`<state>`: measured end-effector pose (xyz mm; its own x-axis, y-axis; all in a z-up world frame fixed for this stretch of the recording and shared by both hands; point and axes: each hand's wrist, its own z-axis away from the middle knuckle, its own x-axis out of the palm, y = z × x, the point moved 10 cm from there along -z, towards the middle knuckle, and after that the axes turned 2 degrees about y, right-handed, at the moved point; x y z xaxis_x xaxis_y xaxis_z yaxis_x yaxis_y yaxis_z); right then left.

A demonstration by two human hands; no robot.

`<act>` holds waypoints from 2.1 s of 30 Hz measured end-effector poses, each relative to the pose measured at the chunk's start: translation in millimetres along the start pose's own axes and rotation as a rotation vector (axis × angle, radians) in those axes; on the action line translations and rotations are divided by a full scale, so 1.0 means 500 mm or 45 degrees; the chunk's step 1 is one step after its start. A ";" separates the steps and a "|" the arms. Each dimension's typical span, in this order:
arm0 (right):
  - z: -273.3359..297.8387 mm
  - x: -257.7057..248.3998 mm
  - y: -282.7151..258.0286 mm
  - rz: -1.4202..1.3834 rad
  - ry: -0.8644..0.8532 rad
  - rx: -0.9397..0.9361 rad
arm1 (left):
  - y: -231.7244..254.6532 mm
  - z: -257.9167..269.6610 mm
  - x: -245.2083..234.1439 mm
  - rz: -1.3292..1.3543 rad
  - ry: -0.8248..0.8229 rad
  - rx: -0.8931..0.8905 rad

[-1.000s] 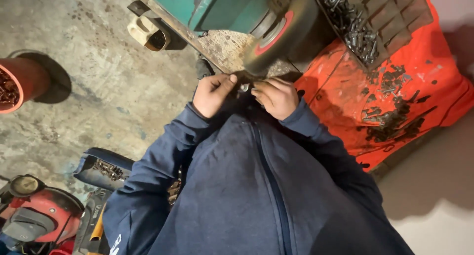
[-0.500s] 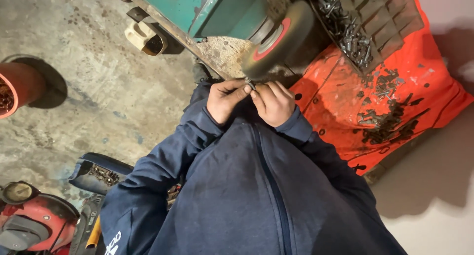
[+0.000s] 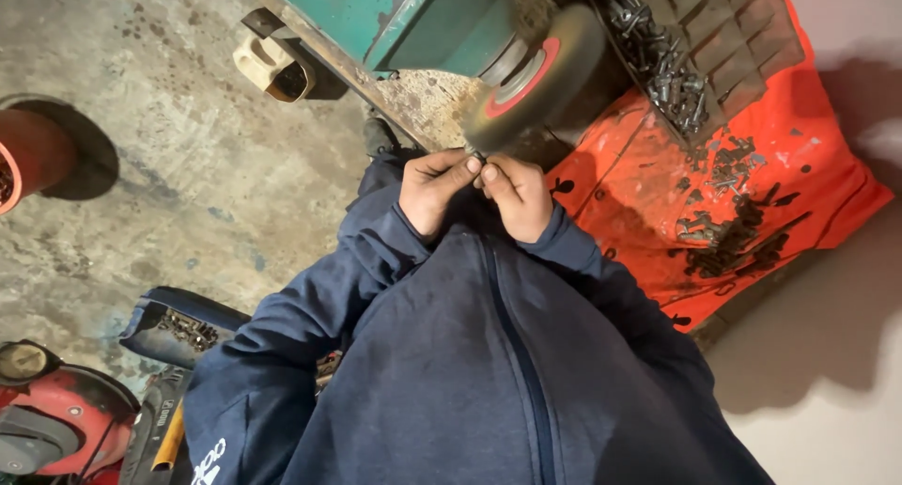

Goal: The person repeatedly picks up small metal parts from a red cloth and grinds them against a rotating bench grinder wheel. The person holds each part with both hands, rotates it against the wheel, and then places it back on the cloth.

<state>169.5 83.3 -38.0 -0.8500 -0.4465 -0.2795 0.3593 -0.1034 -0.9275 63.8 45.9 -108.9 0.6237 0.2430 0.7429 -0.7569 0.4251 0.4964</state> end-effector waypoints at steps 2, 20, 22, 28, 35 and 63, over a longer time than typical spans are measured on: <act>0.010 0.009 0.076 -0.339 -0.068 0.184 | 0.002 0.000 0.004 0.023 0.006 -0.003; 0.032 0.095 0.204 -1.612 -0.374 0.628 | 0.021 0.000 0.024 0.146 0.081 -0.093; 0.036 0.100 0.222 -1.647 -0.388 0.648 | 0.015 -0.004 0.016 0.138 0.117 -0.074; 0.060 0.131 0.256 -1.970 -0.563 0.802 | 0.038 0.005 0.030 0.045 0.159 -0.079; 0.006 0.024 0.108 -0.512 0.015 0.359 | 0.019 -0.005 -0.008 -0.073 0.182 0.071; 0.047 0.090 0.222 -1.544 -0.296 0.656 | 0.029 0.003 0.034 -0.052 0.023 0.027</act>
<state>180.4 30.7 -147.5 -0.6667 0.0306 0.7447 -0.4235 -0.8378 -0.3447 63.3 54.8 -88.5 0.6577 0.2416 0.7134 -0.7344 0.4162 0.5361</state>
